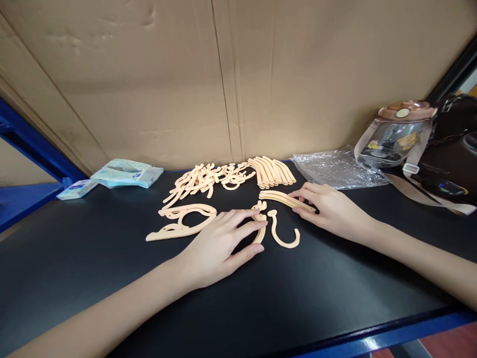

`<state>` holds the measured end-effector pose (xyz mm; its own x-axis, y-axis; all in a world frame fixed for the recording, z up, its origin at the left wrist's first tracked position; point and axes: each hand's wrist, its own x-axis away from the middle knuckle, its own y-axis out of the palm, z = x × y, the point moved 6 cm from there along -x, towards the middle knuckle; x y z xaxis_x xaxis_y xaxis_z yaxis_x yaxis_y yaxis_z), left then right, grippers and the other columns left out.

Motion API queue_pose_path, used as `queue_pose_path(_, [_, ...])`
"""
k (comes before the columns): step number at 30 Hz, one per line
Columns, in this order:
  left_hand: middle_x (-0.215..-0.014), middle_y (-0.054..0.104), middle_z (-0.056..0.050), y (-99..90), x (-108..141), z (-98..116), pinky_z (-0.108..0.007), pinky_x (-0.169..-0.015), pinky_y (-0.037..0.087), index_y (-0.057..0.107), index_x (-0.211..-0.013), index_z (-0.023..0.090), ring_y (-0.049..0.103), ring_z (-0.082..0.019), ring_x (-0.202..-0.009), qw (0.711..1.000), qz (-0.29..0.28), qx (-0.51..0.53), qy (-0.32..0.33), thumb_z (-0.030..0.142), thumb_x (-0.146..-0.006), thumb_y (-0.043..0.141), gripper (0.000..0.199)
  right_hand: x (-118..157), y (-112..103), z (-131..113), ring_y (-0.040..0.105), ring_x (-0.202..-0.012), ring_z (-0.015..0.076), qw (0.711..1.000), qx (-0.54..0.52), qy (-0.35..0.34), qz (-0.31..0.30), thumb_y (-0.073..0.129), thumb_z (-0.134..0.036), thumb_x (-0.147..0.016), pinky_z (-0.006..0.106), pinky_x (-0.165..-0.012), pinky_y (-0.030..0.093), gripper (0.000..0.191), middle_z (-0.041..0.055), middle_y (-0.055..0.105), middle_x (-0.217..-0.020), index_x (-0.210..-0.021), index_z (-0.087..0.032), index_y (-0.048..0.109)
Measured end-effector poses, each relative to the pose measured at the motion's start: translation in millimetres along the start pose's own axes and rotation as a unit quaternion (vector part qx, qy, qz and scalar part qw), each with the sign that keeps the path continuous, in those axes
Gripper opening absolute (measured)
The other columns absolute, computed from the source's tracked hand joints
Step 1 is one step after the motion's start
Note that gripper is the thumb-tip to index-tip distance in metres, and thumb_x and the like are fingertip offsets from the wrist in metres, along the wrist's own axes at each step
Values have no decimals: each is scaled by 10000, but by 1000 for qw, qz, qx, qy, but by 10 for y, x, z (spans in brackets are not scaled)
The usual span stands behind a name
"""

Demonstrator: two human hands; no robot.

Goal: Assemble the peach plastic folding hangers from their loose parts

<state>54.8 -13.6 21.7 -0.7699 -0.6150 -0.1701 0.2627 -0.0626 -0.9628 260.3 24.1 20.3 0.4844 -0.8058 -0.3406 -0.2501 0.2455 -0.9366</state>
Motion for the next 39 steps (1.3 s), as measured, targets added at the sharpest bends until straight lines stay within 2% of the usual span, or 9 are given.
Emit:
queue_pose_path(3, [-1351, 513, -43, -11, 4, 10, -407, -956, 408, 543, -1255, 254, 490, -237, -1180, 1000, 2, 3, 1, 372, -998, 413, 312, -1, -60, -101, 597, -898, 230, 998, 22, -57, 29, 518, -322, -935, 385, -798, 471, 264, 76, 625, -996, -1140, -185, 611])
queue_pose_path(6, [-1284, 547, -43, -22, 5, 29, -405, -923, 417, 567, -1216, 259, 503, -241, -1140, 1000, 9, 3, 10, 356, -1002, 405, 286, 10, -119, -349, 575, -881, 209, 980, 65, -181, 43, 475, -196, -950, 348, -760, 454, 261, 73, 619, -1025, -1176, -209, 606])
queue_pose_path(11, [-1247, 553, -62, -14, -3, -1, -414, -889, 422, 550, -1227, 249, 507, -250, -1107, 1000, 20, -1, 4, 333, -1007, 386, 286, 75, -91, -760, 575, -880, 209, 904, 188, -382, 26, 420, -103, -948, 336, -747, 447, 258, 85, 644, -959, -1054, -134, 653])
queue_pose_path(15, [-1289, 523, -62, -32, 9, -38, -398, -895, 425, 493, -1268, 238, 502, -234, -1105, 999, 33, 27, -14, 339, -1006, 391, 299, 71, -53, -815, 590, -885, 214, 881, 217, -419, 27, 367, -92, -954, 341, -735, 458, 298, 100, 668, -1004, -972, -132, 662])
queue_pose_path(20, [-1235, 558, -51, -148, -39, -67, -356, -903, 426, 525, -1194, 220, 513, -206, -1083, 995, 74, 43, -46, 272, -997, 413, 233, 27, -127, -606, 591, -927, 214, 932, 90, -347, 49, 369, -102, -969, 353, -815, 447, 242, 96, 672, -997, -1017, -123, 605])
queue_pose_path(25, [-1018, 645, -41, -253, -324, -137, -359, -847, 442, 616, -1004, 191, 558, -210, -955, 993, 101, -10, -65, 224, -974, 438, 184, -60, -223, -196, 583, -852, 188, 978, -160, -130, 37, 381, -212, -987, 331, -752, 450, 131, 62, 629, -948, -998, -218, 511])
queue_pose_path(30, [-878, 667, -19, -281, -689, -294, -330, -769, 449, 646, -840, 191, 590, -217, -906, 986, 84, -50, -139, 199, -916, 524, 144, -85, -208, 95, 536, -735, 173, 925, -375, 66, 21, 416, -405, -970, 303, -664, 461, 206, 26, 561, -837, -898, -246, 526])
queue_pose_path(35, [-772, 673, -23, -213, -871, -375, -296, -606, 405, 644, -768, 188, 611, -239, -812, 984, 27, -51, -169, 301, -839, 646, 133, -91, -254, 181, 538, -731, 177, 857, -496, 128, 58, 485, -387, -933, 320, -692, 483, 133, 7, 553, -775, -925, -267, 544])
queue_pose_path(39, [-755, 674, -17, -175, -904, -395, -275, -575, 363, 642, -764, 192, 611, -224, -784, 983, 14, -40, -178, 239, -835, 624, 87, -78, -257, 192, 538, -720, 174, 842, -516, 146, 48, 523, -389, -904, 324, -691, 484, 214, 22, 565, -791, -758, -236, 559])
